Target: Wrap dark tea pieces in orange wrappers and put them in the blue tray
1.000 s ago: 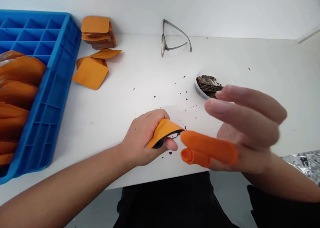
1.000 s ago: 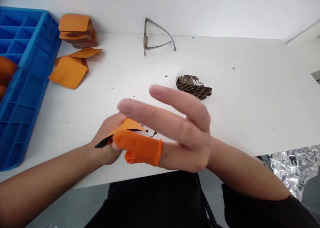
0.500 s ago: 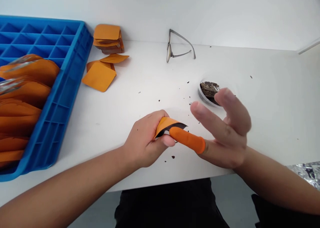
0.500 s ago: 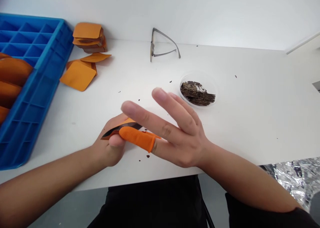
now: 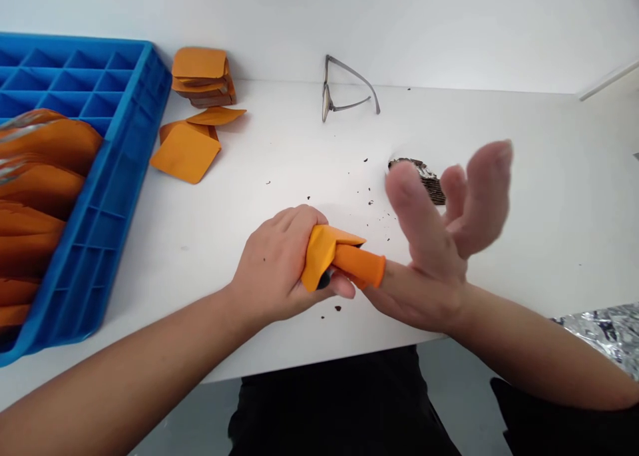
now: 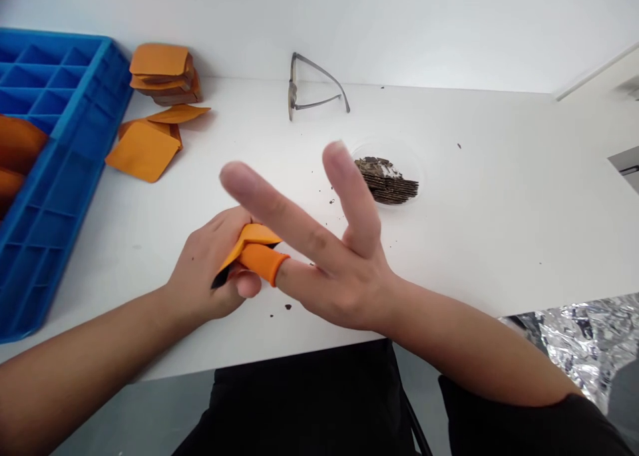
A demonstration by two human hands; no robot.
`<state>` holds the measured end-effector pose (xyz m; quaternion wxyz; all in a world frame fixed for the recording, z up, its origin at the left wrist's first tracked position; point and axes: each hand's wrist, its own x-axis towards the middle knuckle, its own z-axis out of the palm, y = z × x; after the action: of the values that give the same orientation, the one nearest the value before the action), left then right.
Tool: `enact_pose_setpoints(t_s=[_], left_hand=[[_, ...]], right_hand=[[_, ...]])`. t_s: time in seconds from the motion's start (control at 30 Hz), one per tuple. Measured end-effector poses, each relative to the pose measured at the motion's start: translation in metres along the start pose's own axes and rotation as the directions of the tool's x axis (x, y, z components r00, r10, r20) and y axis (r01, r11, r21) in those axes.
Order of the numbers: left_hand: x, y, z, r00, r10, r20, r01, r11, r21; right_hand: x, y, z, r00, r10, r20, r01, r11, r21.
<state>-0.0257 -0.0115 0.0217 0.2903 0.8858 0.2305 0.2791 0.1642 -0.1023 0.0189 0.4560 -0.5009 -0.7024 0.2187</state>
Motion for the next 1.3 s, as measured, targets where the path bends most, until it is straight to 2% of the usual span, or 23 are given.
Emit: enact_pose_setpoints(t_s=[0.03,0.13,0.23,0.33,0.43,0.6,0.73,0.8,0.93,1.03,1.13,1.2,1.3], left_hand=[[0.000,0.000,0.000,1.000,0.000,0.008,-0.001,1.000,0.009],[0.002,-0.001,-0.001,0.997,0.015,0.071,-0.016,1.000,0.010],[0.004,-0.003,-0.002,0.990,0.095,0.105,-0.097,0.995,0.016],[0.004,-0.007,-0.004,0.978,0.205,0.028,-0.206,0.977,0.057],[0.004,-0.010,-0.004,0.972,0.233,-0.021,-0.232,0.972,0.043],[0.001,-0.007,0.003,0.975,0.222,0.001,-0.222,0.975,0.014],[-0.001,-0.006,0.007,0.973,0.222,0.057,-0.220,0.974,-0.046],[-0.001,-0.007,0.010,0.977,0.196,0.088,-0.188,0.978,-0.095],[0.000,-0.013,0.015,0.990,0.130,0.052,-0.115,0.965,-0.237],[0.001,-0.016,0.017,0.988,0.150,0.047,-0.130,0.947,-0.293],[0.001,-0.013,0.017,0.976,0.200,0.091,-0.170,0.950,-0.263],[0.001,-0.010,0.018,0.975,0.205,0.082,-0.184,0.960,-0.209],[-0.001,-0.008,0.023,0.981,0.190,-0.035,-0.193,0.966,-0.175]], right_hand=[[0.000,-0.001,-0.001,1.000,-0.018,-0.015,0.017,0.998,-0.062],[0.005,-0.005,-0.008,0.954,-0.299,-0.026,0.269,0.889,-0.370],[0.010,-0.007,-0.019,0.920,-0.388,0.060,0.370,0.804,-0.466],[0.012,-0.006,-0.028,0.927,-0.359,0.108,0.365,0.797,-0.481],[0.012,-0.006,-0.032,0.939,-0.329,0.103,0.337,0.810,-0.480],[0.016,-0.010,-0.037,0.940,-0.273,0.203,0.329,0.878,-0.348],[0.018,-0.011,-0.047,0.900,-0.264,0.347,0.346,0.917,-0.200],[0.018,-0.010,-0.051,0.889,-0.256,0.379,0.339,0.925,-0.170],[0.016,-0.012,-0.053,0.896,-0.222,0.384,0.303,0.939,-0.163],[0.015,-0.012,-0.049,0.896,-0.221,0.385,0.297,0.943,-0.152],[0.015,-0.012,-0.043,0.902,-0.247,0.355,0.319,0.934,-0.162],[0.015,-0.011,-0.041,0.898,-0.274,0.344,0.345,0.924,-0.167],[0.016,-0.010,-0.043,0.894,-0.323,0.311,0.384,0.909,-0.159]])
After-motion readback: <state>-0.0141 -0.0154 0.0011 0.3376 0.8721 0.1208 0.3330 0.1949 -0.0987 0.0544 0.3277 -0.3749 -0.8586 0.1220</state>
